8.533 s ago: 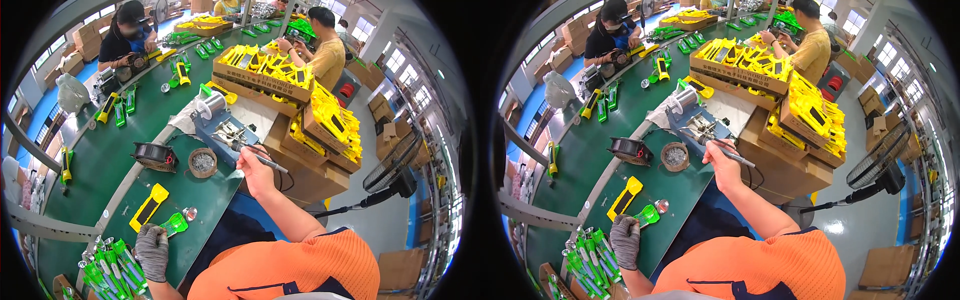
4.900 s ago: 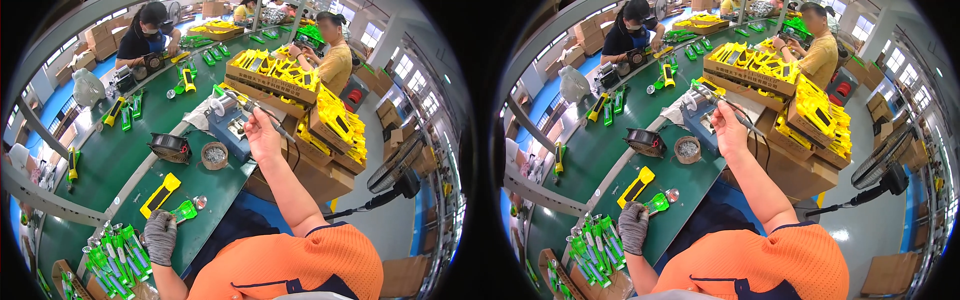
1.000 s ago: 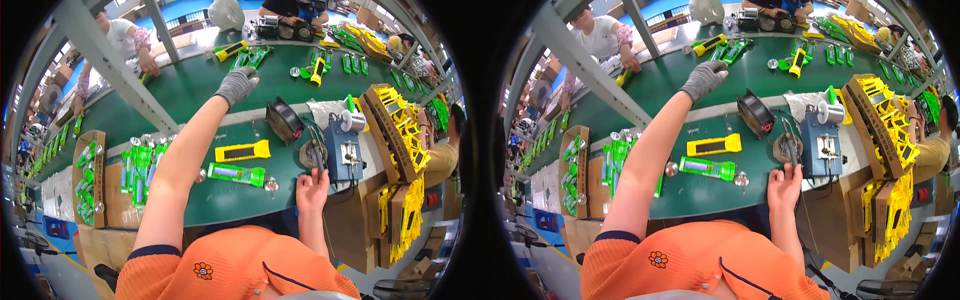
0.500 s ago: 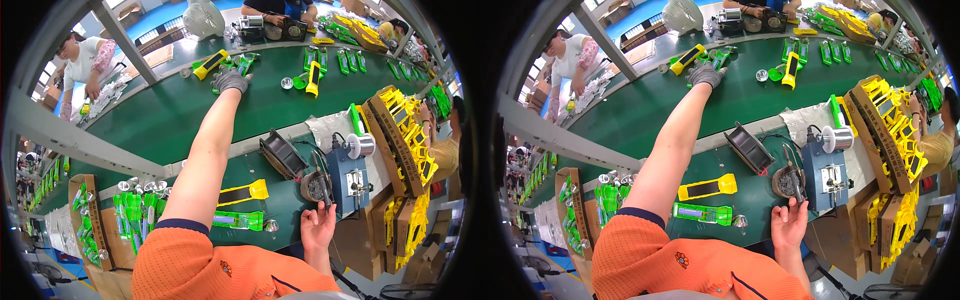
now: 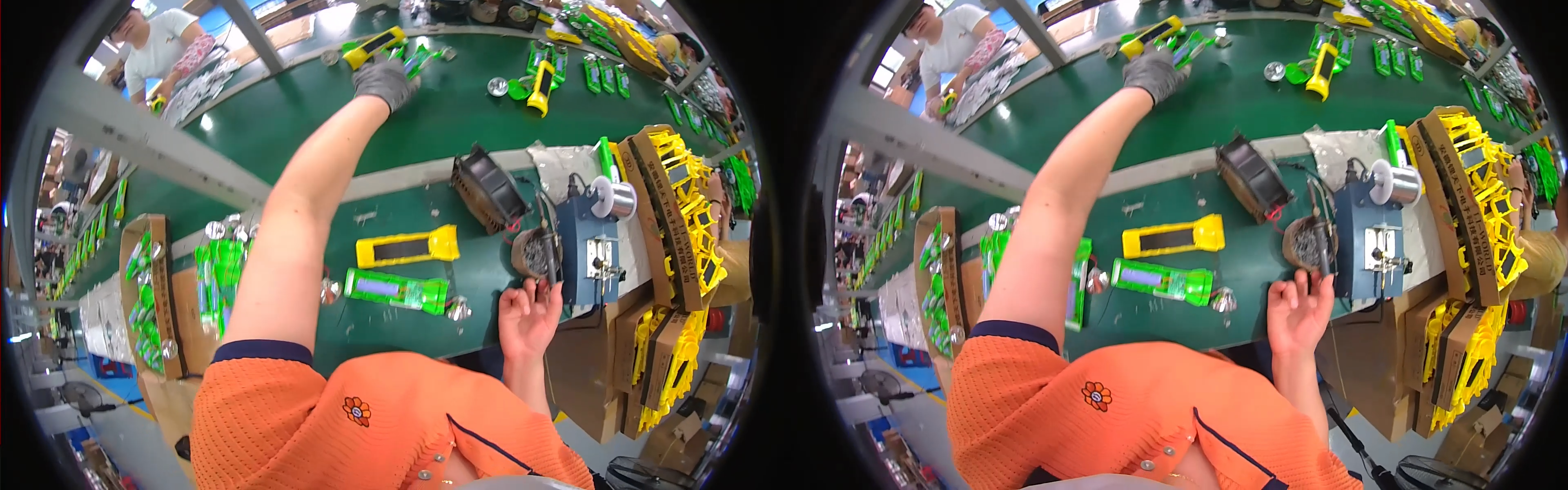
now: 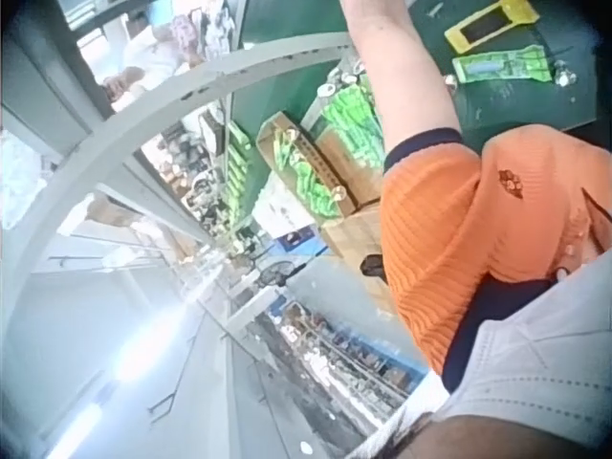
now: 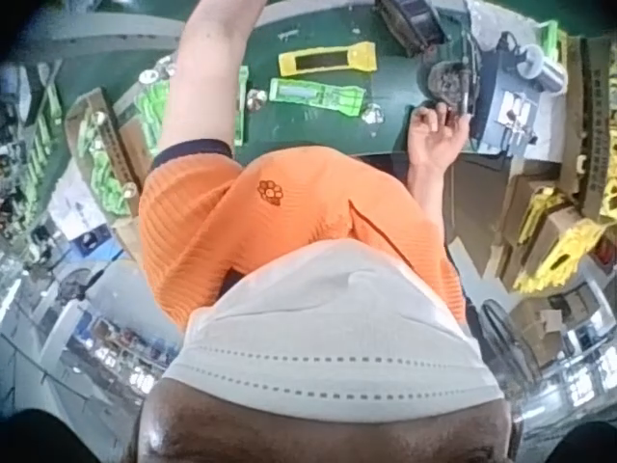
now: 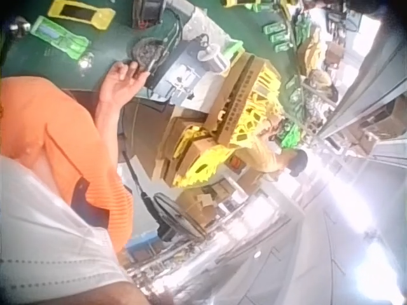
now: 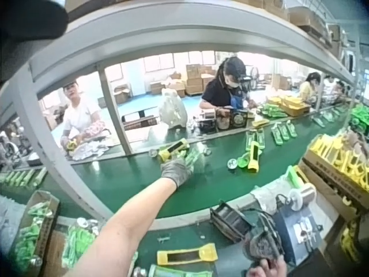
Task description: Assembling solar-powered flashlights by soldering components and fitting them into plastic housings.
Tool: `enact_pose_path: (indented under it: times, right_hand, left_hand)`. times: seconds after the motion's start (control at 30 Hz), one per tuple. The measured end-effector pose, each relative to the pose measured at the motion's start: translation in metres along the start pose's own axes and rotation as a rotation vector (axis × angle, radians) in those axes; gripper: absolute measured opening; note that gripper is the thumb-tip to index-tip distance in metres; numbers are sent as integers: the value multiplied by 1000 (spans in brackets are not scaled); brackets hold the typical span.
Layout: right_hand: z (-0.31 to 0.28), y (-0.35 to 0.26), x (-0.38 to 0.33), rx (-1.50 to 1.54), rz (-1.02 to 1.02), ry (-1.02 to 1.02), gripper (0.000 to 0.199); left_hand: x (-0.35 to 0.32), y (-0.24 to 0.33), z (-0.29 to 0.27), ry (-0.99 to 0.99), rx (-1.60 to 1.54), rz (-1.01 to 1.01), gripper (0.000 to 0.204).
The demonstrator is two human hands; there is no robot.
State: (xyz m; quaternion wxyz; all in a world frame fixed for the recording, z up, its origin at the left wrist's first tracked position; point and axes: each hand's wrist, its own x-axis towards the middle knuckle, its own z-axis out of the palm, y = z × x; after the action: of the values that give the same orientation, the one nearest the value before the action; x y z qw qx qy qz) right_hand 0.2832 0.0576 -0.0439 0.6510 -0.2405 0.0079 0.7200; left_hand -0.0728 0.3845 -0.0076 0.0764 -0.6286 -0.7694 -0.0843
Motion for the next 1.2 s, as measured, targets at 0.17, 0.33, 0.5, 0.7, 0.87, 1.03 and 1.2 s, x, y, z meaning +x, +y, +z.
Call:
enact_pose_path:
  times: [0.17,0.33,0.5,0.7,0.87,1.03,1.2]
  right_hand:
    - [3,1,-1,37,57,-42,28]
    - [0,-3,-8,35,49,77,29]
    - [-26,-2,-14,-95,167,-208,16]
    - [-34,-15,-11,-362,155,-365,14]
    - [-30,-8,-10,-535,105,-437,13]
    - [-32,-8,-9,-578,99,-469,8]
    - [-33,-11,-13,-614,63,-417,8]
  left_hand:
    - [-66,-44,-53,101,-98,215,74]
    - [-178,-54,-111,141,-248,385,56]
    - [-298,-77,-169,161,-198,435,62]
    - [-402,-83,-195,44,-155,260,67]
    - [-467,-119,-206,102,-99,62,68]
    - [-486,-213,-237,226,218,14,71]
    - [-461,-327,-282,191,294,-150,63]
